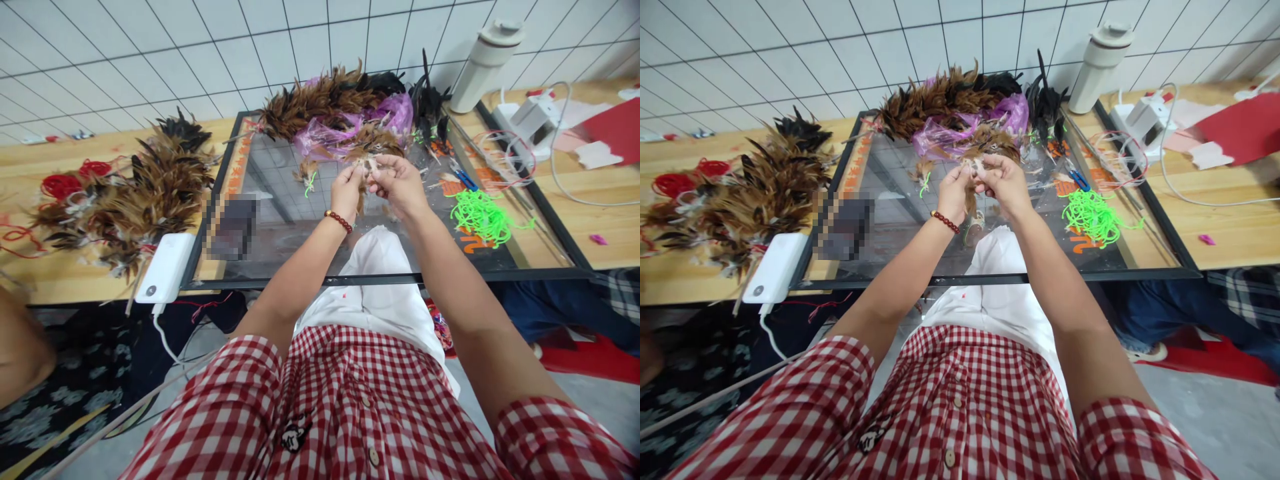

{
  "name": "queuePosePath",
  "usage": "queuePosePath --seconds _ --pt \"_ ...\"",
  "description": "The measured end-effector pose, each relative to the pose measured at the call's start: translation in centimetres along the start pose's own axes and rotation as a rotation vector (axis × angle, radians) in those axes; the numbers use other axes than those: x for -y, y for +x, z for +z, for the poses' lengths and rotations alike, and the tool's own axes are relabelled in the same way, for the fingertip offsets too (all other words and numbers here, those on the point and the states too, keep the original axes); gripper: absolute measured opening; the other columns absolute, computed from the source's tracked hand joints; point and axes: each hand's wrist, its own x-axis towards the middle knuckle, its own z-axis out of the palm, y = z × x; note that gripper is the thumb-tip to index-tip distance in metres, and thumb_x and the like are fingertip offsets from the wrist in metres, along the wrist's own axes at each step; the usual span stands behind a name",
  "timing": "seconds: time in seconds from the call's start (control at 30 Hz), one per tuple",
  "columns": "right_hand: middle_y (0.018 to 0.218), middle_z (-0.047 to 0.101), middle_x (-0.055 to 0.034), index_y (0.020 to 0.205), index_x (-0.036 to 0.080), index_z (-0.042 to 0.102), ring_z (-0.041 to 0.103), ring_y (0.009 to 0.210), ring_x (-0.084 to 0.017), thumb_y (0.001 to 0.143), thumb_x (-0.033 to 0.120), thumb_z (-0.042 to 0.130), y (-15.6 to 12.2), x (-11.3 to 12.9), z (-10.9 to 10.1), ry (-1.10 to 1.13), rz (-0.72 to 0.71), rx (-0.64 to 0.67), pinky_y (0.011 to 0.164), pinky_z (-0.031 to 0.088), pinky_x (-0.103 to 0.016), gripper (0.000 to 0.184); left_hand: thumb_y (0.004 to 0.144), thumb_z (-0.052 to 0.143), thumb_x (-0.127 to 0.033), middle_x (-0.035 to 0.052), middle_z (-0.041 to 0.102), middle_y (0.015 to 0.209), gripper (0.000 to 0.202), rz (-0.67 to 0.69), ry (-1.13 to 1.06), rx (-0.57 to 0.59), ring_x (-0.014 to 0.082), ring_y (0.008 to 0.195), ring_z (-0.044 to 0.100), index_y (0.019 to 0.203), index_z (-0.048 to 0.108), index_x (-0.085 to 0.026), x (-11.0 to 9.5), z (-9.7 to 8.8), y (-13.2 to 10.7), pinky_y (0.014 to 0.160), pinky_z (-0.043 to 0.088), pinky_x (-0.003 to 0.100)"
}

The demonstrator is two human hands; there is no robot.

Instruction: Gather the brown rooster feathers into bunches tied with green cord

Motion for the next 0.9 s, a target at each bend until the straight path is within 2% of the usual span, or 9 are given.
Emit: queuePosePath --seconds 0.17,0.33,0.43,0.5,0.57,0.63,0.73,0.8,0.9 --pt "0.064 0.067 0.0073 0.088 0.025 0.045 0.061 0.052 -0.008 0.069 0.047 0.093 -0.1 0.0 0.0 0.064 0.077 0.048 0.045 0.037 -0.017 0.056 0.094 0.069 -0.037 -0.0071 0.057 0.059 0.018 0.028 0.049 0.080 0.0035 0.054 0.054 0.092 0.070 -0.020 -0.4 0.8 -1.4 0.060 0.049 0.016" --pt "0.061 0.066 0.0049 0.078 0.024 0.048 0.052 0.046 -0.006 0.063 0.049 0.095 -0.2 0.2 -0.1 0.094 0.148 0.102 0.041 0.033 -0.019 0.056 0.097 0.064 -0.041 -0.0071 0.047 0.057 0.027 -0.084 0.026 0.211 0.0050 0.051 0.053 0.083 0.065 -0.018 -1.1 0.9 -2.3 0.059 0.052 0.021" --pt "0.061 0.066 0.0030 0.073 0.023 0.048 0.050 0.047 -0.007 0.058 0.052 0.097 -0.2 0.0 -0.3 0.029 0.141 0.108 0.040 0.031 -0.019 0.058 0.097 0.065 -0.039 -0.0069 0.047 0.058 0.026 -0.080 0.017 0.180 0.0060 0.052 0.054 0.080 0.063 -0.019 -0.9 0.9 -1.9 0.061 0.051 0.023" --pt "0.064 0.065 0.0024 0.073 0.023 0.051 0.052 0.050 -0.008 0.057 0.052 0.097 0.0 -0.1 -0.5 -0.046 0.051 0.052 0.041 0.032 -0.020 0.057 0.096 0.068 -0.036 -0.0060 0.052 0.062 0.025 -0.014 0.018 0.118 0.0058 0.056 0.055 0.079 0.061 -0.019 -0.7 0.8 -1.6 0.062 0.050 0.022" --pt "0.071 0.066 0.0018 0.079 0.023 0.058 0.054 0.056 -0.009 0.060 0.053 0.095 0.3 -0.2 -0.9 -0.110 -0.089 -0.039 0.045 0.035 -0.022 0.051 0.096 0.068 -0.033 -0.0052 0.056 0.064 0.024 0.050 0.034 0.086 0.0054 0.059 0.056 0.078 0.061 -0.018 -0.6 0.7 -1.4 0.064 0.049 0.020" --pt "0.078 0.066 0.0016 0.089 0.025 0.065 0.057 0.063 -0.010 0.068 0.057 0.090 0.5 -0.1 -1.2 -0.157 -0.183 -0.072 0.049 0.039 -0.023 0.046 0.097 0.066 -0.032 -0.0052 0.054 0.062 0.024 0.059 0.071 0.111 0.0058 0.060 0.056 0.077 0.060 -0.019 -0.5 0.7 -1.5 0.064 0.047 0.019" --pt "0.077 0.064 0.0014 0.098 0.028 0.070 0.059 0.068 -0.013 0.077 0.063 0.082 0.3 0.4 -1.7 -0.188 -0.168 0.051 0.054 0.042 -0.025 0.042 0.095 0.068 -0.032 -0.0060 0.048 0.056 0.027 0.005 0.115 0.185 0.0062 0.055 0.052 0.074 0.059 -0.019 -0.4 0.8 -1.9 0.061 0.044 0.020" --pt "0.071 0.061 0.0011 0.092 0.027 0.071 0.059 0.066 -0.013 0.079 0.063 0.080 -0.1 0.7 -1.8 -0.172 -0.145 0.121 0.055 0.043 -0.027 0.040 0.095 0.069 -0.033 -0.0063 0.046 0.055 0.027 -0.025 0.120 0.221 0.0059 0.052 0.050 0.074 0.059 -0.019 -0.4 1.0 -2.2 0.059 0.044 0.020" --pt "0.063 0.056 0.0013 0.078 0.025 0.067 0.057 0.062 -0.014 0.081 0.060 0.080 -0.3 0.9 -1.6 -0.149 -0.143 0.104 0.055 0.045 -0.028 0.037 0.095 0.069 -0.037 -0.0056 0.046 0.056 0.030 -0.080 0.106 0.276 0.0058 0.051 0.049 0.073 0.058 -0.019 -0.4 1.0 -2.3 0.058 0.043 0.021"
